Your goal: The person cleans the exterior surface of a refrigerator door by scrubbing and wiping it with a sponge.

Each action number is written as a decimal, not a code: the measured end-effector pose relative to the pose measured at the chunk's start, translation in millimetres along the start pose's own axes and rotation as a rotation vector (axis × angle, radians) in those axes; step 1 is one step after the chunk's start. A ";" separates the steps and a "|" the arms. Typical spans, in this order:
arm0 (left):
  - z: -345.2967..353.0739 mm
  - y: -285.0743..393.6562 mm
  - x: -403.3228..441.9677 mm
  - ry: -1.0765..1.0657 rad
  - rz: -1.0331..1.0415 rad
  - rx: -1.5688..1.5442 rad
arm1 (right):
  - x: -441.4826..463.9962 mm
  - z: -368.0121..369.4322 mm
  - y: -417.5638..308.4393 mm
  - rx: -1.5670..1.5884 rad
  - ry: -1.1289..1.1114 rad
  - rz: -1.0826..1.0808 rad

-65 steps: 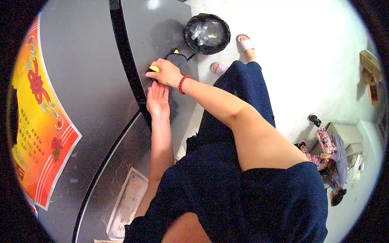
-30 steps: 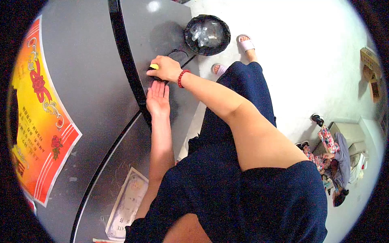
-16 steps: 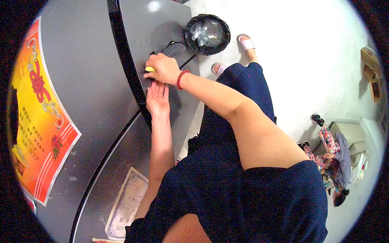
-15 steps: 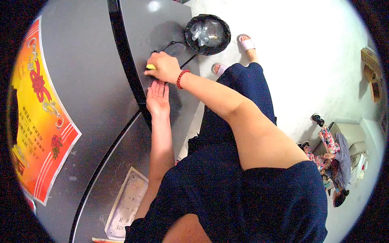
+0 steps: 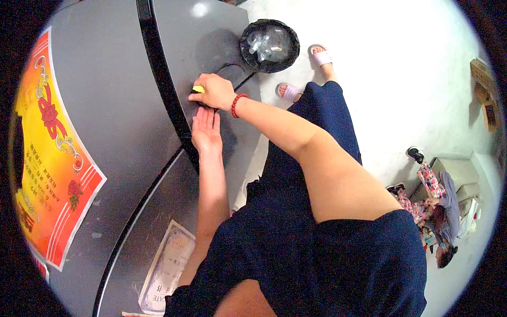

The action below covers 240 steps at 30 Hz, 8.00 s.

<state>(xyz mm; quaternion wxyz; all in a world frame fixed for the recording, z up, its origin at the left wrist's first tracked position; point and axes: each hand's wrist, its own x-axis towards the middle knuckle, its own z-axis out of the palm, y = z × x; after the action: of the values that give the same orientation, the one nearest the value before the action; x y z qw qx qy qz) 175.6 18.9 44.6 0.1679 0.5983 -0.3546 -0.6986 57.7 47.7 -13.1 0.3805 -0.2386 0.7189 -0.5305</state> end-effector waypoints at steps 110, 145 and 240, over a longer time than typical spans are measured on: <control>-38.4 -23.9 -16.5 -0.043 0.010 0.198 | 7.8 41.4 48.1 0.217 0.283 0.535; -39.7 -34.8 2.0 0.005 -0.010 0.174 | -14.6 61.4 30.2 0.199 0.262 0.437; -27.8 -32.5 12.3 -0.144 0.138 0.431 | -11.0 27.0 33.4 0.137 0.007 0.302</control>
<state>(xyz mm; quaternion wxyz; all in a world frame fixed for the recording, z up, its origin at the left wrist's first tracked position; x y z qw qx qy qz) 205.6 25.1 12.3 0.0578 0.5433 -0.5466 -0.6346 87.8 51.0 -45.3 0.4689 -0.0996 0.7100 -0.5159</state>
